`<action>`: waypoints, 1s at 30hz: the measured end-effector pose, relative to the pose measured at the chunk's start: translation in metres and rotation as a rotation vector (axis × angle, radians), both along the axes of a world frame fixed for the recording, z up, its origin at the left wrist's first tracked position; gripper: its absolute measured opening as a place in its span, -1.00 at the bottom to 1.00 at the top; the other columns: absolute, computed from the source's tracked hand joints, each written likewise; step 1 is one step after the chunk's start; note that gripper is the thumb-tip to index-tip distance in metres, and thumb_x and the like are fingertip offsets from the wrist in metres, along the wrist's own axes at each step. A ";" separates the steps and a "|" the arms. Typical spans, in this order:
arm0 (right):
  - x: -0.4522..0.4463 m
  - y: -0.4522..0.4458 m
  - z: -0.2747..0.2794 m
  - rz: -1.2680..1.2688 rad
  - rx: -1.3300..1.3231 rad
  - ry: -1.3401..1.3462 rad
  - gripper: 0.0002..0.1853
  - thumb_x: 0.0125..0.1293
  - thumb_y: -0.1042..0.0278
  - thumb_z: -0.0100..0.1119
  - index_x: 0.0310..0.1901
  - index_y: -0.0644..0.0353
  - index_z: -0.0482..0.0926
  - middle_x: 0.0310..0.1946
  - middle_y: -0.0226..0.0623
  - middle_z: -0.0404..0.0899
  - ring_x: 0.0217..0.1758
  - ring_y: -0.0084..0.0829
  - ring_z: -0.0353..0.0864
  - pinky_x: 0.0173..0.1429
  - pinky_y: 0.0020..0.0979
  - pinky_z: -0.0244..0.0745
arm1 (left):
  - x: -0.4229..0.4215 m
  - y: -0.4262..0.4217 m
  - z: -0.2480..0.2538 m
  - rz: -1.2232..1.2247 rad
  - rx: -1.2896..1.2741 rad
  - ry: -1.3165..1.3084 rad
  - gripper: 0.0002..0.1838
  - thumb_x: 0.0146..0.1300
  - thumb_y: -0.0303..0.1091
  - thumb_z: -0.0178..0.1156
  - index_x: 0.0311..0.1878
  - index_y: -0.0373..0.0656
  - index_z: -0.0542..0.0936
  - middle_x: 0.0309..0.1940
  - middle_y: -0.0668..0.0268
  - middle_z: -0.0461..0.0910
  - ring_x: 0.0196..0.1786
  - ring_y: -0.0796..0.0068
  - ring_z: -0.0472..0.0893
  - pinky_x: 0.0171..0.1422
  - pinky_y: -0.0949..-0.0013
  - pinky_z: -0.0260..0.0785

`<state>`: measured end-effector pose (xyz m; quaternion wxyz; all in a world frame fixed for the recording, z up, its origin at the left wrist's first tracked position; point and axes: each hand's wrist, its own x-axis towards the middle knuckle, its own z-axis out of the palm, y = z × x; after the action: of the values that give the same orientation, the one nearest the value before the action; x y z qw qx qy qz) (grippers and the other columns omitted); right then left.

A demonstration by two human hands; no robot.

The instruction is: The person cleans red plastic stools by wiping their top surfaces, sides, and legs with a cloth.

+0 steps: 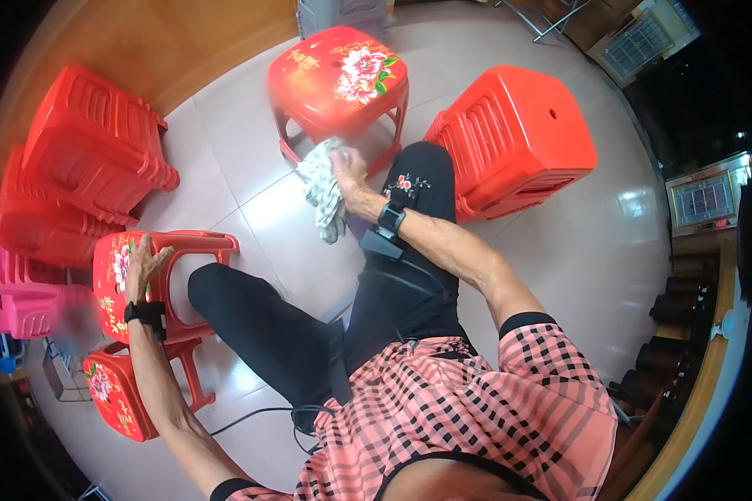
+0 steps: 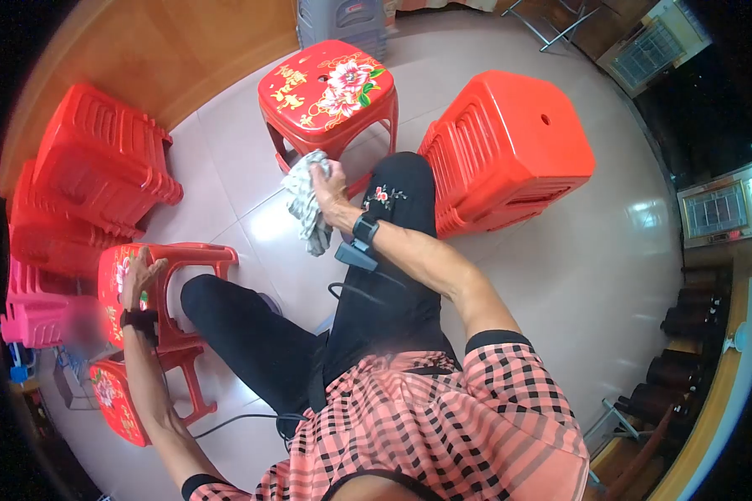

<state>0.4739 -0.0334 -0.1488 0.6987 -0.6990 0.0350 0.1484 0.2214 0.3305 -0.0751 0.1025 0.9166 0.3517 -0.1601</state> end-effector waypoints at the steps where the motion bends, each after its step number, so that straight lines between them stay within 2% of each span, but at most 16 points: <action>1: 0.010 -0.004 -0.007 -0.060 -0.038 0.022 -0.38 0.25 -0.01 0.18 0.18 0.32 0.37 -0.06 -0.10 0.53 0.00 -0.29 0.51 0.10 -0.24 0.43 | 0.013 0.001 0.009 0.041 -0.084 0.097 -0.43 0.24 -0.10 0.26 0.19 -0.25 0.40 0.08 -0.24 0.42 0.10 -0.15 0.52 0.09 0.01 0.46; 3: 0.030 -0.017 -0.011 -0.148 -0.070 -0.012 -0.37 0.25 -0.02 0.17 0.19 0.32 0.36 -0.01 -0.05 0.52 0.04 -0.25 0.51 0.14 -0.22 0.42 | 0.022 0.064 -0.066 -0.485 0.144 -0.271 -0.58 0.33 -0.21 0.16 0.17 -0.20 0.42 0.05 -0.15 0.46 0.07 -0.04 0.55 0.04 0.09 0.48; 5: 0.075 -0.030 -0.017 -0.200 -0.077 -0.029 -0.37 0.26 -0.02 0.16 0.20 0.31 0.35 0.05 -0.02 0.50 0.10 -0.21 0.49 0.18 -0.21 0.40 | 0.068 0.062 -0.062 -0.718 0.101 -0.401 -0.71 0.42 -0.33 0.03 0.16 -0.13 0.45 0.01 -0.04 0.50 0.01 0.08 0.58 -0.01 0.20 0.50; 7: 0.088 -0.039 0.018 -0.342 -0.121 -0.086 -0.36 0.26 -0.01 0.15 0.23 0.30 0.33 0.10 0.00 0.48 0.17 -0.17 0.48 0.24 -0.20 0.37 | 0.136 0.028 -0.041 -0.684 0.006 -0.486 -0.73 0.47 -0.32 -0.05 0.16 -0.11 0.47 -0.02 0.07 0.53 -0.06 0.22 0.60 -0.06 0.32 0.48; 9: 0.116 -0.043 0.043 -0.385 -0.317 -0.102 -0.30 0.23 -0.07 0.14 0.26 0.26 0.28 0.06 0.07 0.49 0.14 -0.04 0.50 0.26 -0.15 0.37 | 0.183 -0.024 -0.013 -0.443 -0.191 -0.576 -0.63 0.46 -0.13 -0.02 0.17 -0.14 0.45 0.00 0.11 0.54 -0.08 0.29 0.58 -0.08 0.35 0.46; 10: 0.125 -0.046 0.055 -0.384 -0.303 -0.154 -0.30 0.21 -0.07 0.12 0.25 0.25 0.28 0.06 0.11 0.49 0.15 0.00 0.50 0.26 -0.14 0.37 | 0.203 -0.060 0.009 -0.206 -0.434 -0.520 -0.54 0.43 0.01 0.01 0.18 -0.15 0.43 0.03 0.11 0.53 -0.07 0.29 0.56 -0.08 0.32 0.46; 12: 0.159 -0.051 0.061 -0.424 -0.371 -0.227 -0.30 0.20 -0.05 0.12 0.25 0.27 0.26 0.11 0.17 0.47 0.20 0.04 0.48 0.27 -0.13 0.38 | 0.245 -0.091 -0.012 0.085 -0.734 -0.522 -0.23 0.28 0.34 0.03 0.28 -0.15 0.38 0.04 0.05 0.52 -0.09 0.27 0.52 -0.08 0.23 0.44; 14: 0.198 -0.061 0.046 -0.464 -0.365 -0.356 -0.28 0.19 -0.04 0.12 0.27 0.27 0.25 0.13 0.16 0.46 0.21 0.05 0.48 0.28 -0.13 0.39 | 0.265 -0.124 -0.041 0.146 -0.905 -0.677 -0.04 0.15 0.52 0.01 0.37 -0.09 0.33 0.03 -0.06 0.49 -0.09 0.22 0.49 -0.05 0.14 0.42; 16: 0.228 -0.073 0.041 -0.387 -0.429 -0.316 -0.28 0.19 -0.04 0.11 0.29 0.27 0.25 0.14 0.17 0.46 0.21 0.04 0.48 0.28 -0.13 0.40 | 0.288 -0.149 -0.076 0.284 -0.981 -0.744 -0.01 0.09 0.55 0.02 0.03 -0.40 0.48 -0.25 0.19 0.47 -0.28 0.39 0.45 -0.24 0.28 0.42; 20: 0.245 -0.072 0.031 -0.349 -0.418 -0.122 -0.30 0.19 -0.02 0.10 0.27 0.26 0.26 0.13 0.15 0.47 0.22 0.03 0.48 0.27 -0.14 0.40 | 0.315 -0.163 -0.130 0.362 -1.337 -0.721 -0.11 0.18 0.41 0.12 0.10 -0.38 0.47 -0.25 0.23 0.47 -0.26 0.42 0.46 -0.23 0.31 0.44; 21: 0.243 -0.072 0.030 -0.354 -0.351 -0.098 -0.31 0.19 -0.01 0.09 0.27 0.26 0.25 0.10 0.15 0.48 0.21 0.03 0.48 0.25 -0.15 0.41 | 0.319 -0.172 -0.130 0.386 -1.426 -0.779 -0.20 0.24 0.30 0.17 0.16 -0.36 0.45 -0.13 0.21 0.52 -0.12 0.41 0.51 -0.06 0.33 0.44; 24: 0.240 -0.067 0.018 -0.419 -0.330 -0.077 -0.30 0.20 -0.01 0.07 0.28 0.25 0.20 0.09 0.17 0.47 0.19 0.04 0.50 0.24 -0.13 0.41 | 0.323 -0.218 -0.098 0.446 -1.620 -1.143 -0.22 0.27 0.24 0.16 0.21 -0.36 0.42 0.02 0.18 0.54 0.05 0.37 0.52 0.12 0.32 0.37; 25: 0.228 -0.063 0.022 -0.429 -0.340 -0.032 -0.29 0.21 -0.02 0.06 0.28 0.24 0.14 0.11 0.22 0.44 0.19 0.05 0.49 0.26 -0.12 0.39 | 0.322 -0.212 -0.103 0.405 -1.627 -1.073 -0.22 0.27 0.23 0.16 0.24 -0.35 0.41 0.14 0.16 0.52 0.17 0.34 0.50 0.25 0.29 0.28; 28: 0.192 -0.048 0.035 -0.448 -0.278 -0.046 -0.30 0.22 -0.01 0.03 0.27 0.27 0.12 0.14 0.26 0.40 0.21 0.10 0.46 0.29 -0.09 0.36 | 0.308 -0.208 -0.105 0.381 -1.551 -1.052 -0.23 0.28 0.25 0.12 0.20 -0.34 0.43 0.03 0.22 0.55 0.04 0.44 0.51 0.09 0.35 0.34; 29: 0.184 -0.042 0.028 -0.433 -0.230 -0.082 -0.33 0.25 0.02 0.03 0.24 0.32 0.12 0.15 0.28 0.38 0.24 0.12 0.43 0.32 -0.08 0.32 | 0.299 -0.203 -0.109 0.422 -1.490 -1.034 -0.27 0.28 0.28 0.07 0.12 -0.30 0.48 -0.19 0.33 0.55 -0.22 0.56 0.47 -0.21 0.44 0.28; 30: 0.163 -0.029 0.015 -0.406 -0.228 -0.155 -0.36 0.32 0.08 0.01 0.25 0.37 0.10 0.15 0.31 0.37 0.25 0.12 0.41 0.33 -0.09 0.31 | 0.281 -0.194 -0.112 0.461 -1.461 -1.047 -0.28 0.28 0.28 0.06 0.09 -0.29 0.49 -0.25 0.36 0.52 -0.29 0.58 0.42 -0.28 0.46 0.22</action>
<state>0.6366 -0.0621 -0.1339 0.6315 -0.7612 0.1373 -0.0539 0.5028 0.1363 -0.1873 0.8297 0.4874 0.2458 0.1166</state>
